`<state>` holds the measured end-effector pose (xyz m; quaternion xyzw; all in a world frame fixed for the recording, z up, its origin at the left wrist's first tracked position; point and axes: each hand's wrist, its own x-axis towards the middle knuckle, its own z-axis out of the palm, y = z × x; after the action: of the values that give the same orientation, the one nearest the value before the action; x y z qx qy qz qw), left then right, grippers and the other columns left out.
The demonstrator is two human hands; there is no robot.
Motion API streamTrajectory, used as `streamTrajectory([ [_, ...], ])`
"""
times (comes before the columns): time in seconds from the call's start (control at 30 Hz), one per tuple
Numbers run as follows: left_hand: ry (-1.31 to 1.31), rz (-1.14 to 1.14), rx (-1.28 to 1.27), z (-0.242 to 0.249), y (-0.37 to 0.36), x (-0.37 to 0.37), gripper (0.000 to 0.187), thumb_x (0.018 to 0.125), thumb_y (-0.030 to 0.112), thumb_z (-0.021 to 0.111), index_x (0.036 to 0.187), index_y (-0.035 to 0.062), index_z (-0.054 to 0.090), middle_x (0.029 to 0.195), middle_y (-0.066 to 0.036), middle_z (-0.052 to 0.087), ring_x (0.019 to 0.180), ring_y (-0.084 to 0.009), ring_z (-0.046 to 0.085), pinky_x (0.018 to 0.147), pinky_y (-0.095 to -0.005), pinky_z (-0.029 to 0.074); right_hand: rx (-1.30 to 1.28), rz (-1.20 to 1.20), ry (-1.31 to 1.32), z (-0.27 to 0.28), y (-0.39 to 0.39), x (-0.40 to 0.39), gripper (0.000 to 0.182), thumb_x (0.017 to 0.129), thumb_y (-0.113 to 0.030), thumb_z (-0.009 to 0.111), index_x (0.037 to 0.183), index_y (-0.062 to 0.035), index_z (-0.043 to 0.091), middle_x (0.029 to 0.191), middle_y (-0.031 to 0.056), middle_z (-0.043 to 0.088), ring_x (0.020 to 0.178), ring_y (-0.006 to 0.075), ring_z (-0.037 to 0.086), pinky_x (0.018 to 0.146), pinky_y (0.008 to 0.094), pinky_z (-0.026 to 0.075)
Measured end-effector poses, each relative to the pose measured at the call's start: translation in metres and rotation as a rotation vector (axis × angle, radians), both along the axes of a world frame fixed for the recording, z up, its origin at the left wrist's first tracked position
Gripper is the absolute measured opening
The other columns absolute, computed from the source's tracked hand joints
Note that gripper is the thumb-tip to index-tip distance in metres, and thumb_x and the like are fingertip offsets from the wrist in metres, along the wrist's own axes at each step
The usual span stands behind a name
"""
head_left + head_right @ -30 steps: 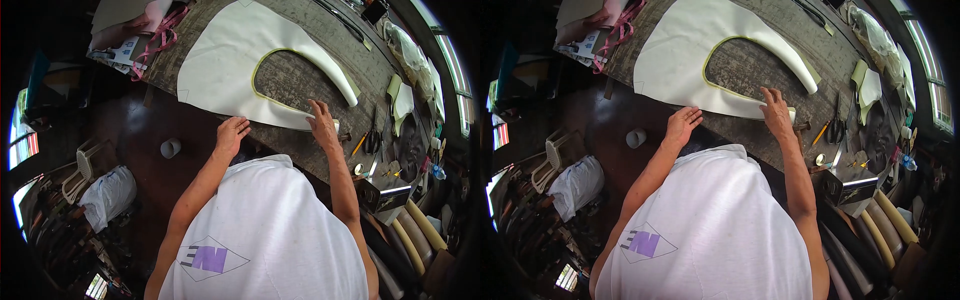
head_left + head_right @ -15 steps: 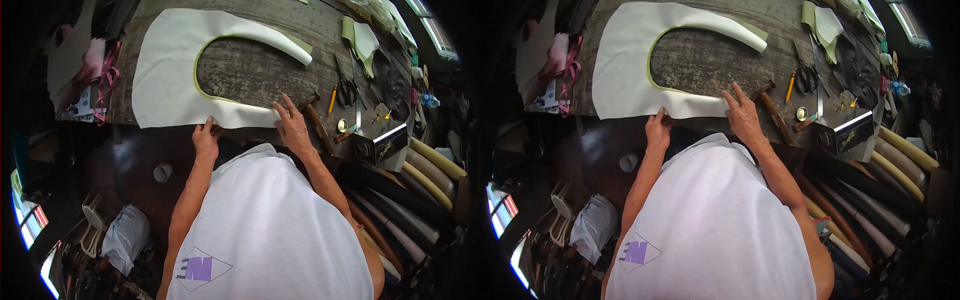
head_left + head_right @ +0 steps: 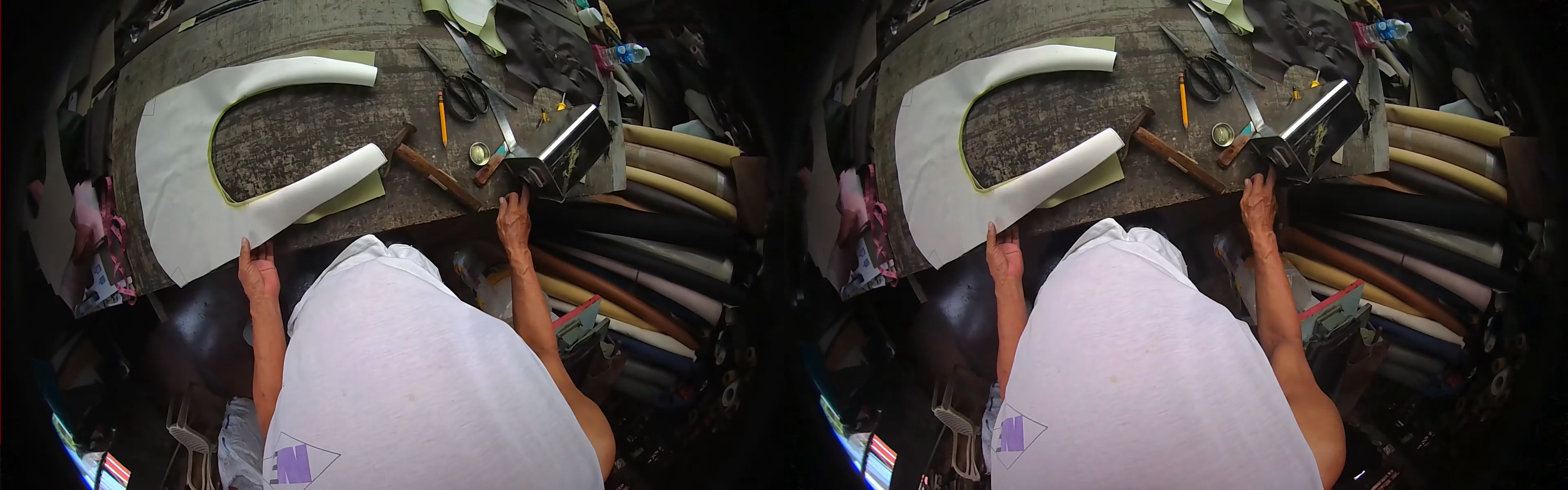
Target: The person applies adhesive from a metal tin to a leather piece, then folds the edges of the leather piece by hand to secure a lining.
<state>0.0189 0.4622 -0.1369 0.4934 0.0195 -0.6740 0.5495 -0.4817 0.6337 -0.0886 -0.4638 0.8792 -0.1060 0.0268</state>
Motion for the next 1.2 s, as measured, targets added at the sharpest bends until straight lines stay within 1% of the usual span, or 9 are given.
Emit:
streamTrajectory([
  [0.27, 0.131, 0.102, -0.034, -0.001, -0.001, 0.001, 0.031, 0.091, 0.016, 0.070, 0.118, 0.0059, 0.058, 0.120, -0.007, 0.063, 0.113, -0.0215, 0.058, 0.099, -0.0386, 0.047, 0.147, 0.125, -0.022, -0.008, -0.014, -0.038, 0.025, 0.099, -0.026, 0.055, 0.095, -0.0010, 0.056, 0.097, 0.0261, 0.055, 0.088, 0.0475, 0.058, 0.072, 0.0531, 0.048],
  [0.43, 0.198, 0.118, -0.118, 0.010, -0.007, -0.009, 0.041, 0.089, 0.017, 0.073, 0.124, 0.0082, 0.054, 0.122, -0.005, 0.062, 0.111, -0.0219, 0.059, 0.094, -0.0387, 0.051, 0.116, 0.148, -0.018, -0.008, -0.011, -0.037, 0.025, 0.098, -0.025, 0.057, 0.098, 0.0002, 0.055, 0.105, 0.0283, 0.054, 0.092, 0.0480, 0.057, 0.076, 0.0512, 0.049],
  [0.73, 0.302, 0.150, -0.122, 0.007, -0.022, -0.021, 0.041, 0.087, 0.012, 0.073, 0.123, 0.0053, 0.056, 0.121, -0.007, 0.063, 0.115, -0.0243, 0.059, 0.104, -0.0397, 0.046, 0.029, 0.288, 0.095, -0.010, 0.006, -0.027, 0.023, 0.094, -0.017, 0.059, 0.096, 0.0053, 0.054, 0.116, 0.0302, 0.055, 0.099, 0.0506, 0.055, 0.084, 0.0473, 0.050],
  [0.83, 0.295, 0.168, -0.099, -0.004, -0.022, -0.022, 0.039, 0.087, 0.010, 0.072, 0.122, 0.0045, 0.057, 0.120, -0.007, 0.064, 0.114, -0.0235, 0.060, 0.104, -0.0386, 0.046, 0.280, 0.102, -0.150, 0.022, -0.020, -0.022, 0.020, 0.095, -0.016, 0.059, 0.094, 0.0039, 0.057, 0.110, 0.0250, 0.062, 0.098, 0.0396, 0.062, 0.083, 0.0394, 0.051],
  [0.93, 0.319, 0.196, -0.093, -0.007, -0.019, -0.024, 0.036, 0.088, 0.007, 0.070, 0.122, 0.0041, 0.057, 0.120, -0.008, 0.064, 0.114, -0.0227, 0.060, 0.104, -0.0377, 0.047, -0.006, 0.048, -0.516, 0.074, -0.086, 0.042, 0.016, 0.096, -0.014, 0.059, 0.094, 0.0022, 0.060, 0.103, 0.0177, 0.067, 0.094, 0.0229, 0.065, 0.082, 0.0329, 0.050],
  [0.97, 0.331, 0.209, -0.093, -0.007, -0.018, -0.025, 0.035, 0.089, 0.006, 0.070, 0.121, 0.0041, 0.058, 0.120, -0.008, 0.064, 0.114, -0.0224, 0.060, 0.104, -0.0375, 0.047, 0.047, 0.010, -0.571, 0.085, -0.112, 0.064, 0.012, 0.098, -0.011, 0.058, 0.098, 0.0004, 0.061, 0.109, 0.0129, 0.068, 0.097, 0.0130, 0.063, 0.085, 0.0294, 0.049],
  [1.0, 0.344, 0.223, -0.093, -0.007, -0.018, -0.026, 0.034, 0.089, 0.005, 0.069, 0.121, 0.0041, 0.058, 0.120, -0.008, 0.064, 0.114, -0.0222, 0.060, 0.103, -0.0373, 0.047, -0.104, 0.189, -0.739, 0.086, -0.137, 0.092, 0.011, 0.098, -0.009, 0.058, 0.103, 0.0003, 0.059, 0.117, 0.0123, 0.066, 0.100, 0.0146, 0.063, 0.089, 0.0296, 0.049],
  [1.07, 0.295, 0.221, -0.101, 0.000, -0.018, -0.031, 0.035, 0.089, 0.005, 0.069, 0.122, 0.0046, 0.058, 0.118, -0.006, 0.064, 0.112, -0.0207, 0.061, 0.102, -0.0370, 0.047, -0.098, 0.502, -1.037, 0.083, -0.191, 0.151, 0.012, 0.098, -0.005, 0.055, 0.109, -0.0010, 0.054, 0.133, 0.0153, 0.059, 0.104, 0.0172, 0.062, 0.093, 0.0322, 0.049],
  [1.2, 0.265, 0.249, -0.090, 0.002, -0.015, -0.040, 0.034, 0.089, 0.004, 0.067, 0.122, 0.0024, 0.058, 0.117, -0.007, 0.064, 0.110, -0.0206, 0.062, 0.101, -0.0378, 0.048, 0.148, 0.994, -1.134, 0.047, -0.289, 0.254, 0.018, 0.092, -0.005, 0.057, 0.109, -0.0022, 0.053, 0.129, 0.0121, 0.065, 0.104, 0.0211, 0.064, 0.093, 0.0354, 0.049],
])
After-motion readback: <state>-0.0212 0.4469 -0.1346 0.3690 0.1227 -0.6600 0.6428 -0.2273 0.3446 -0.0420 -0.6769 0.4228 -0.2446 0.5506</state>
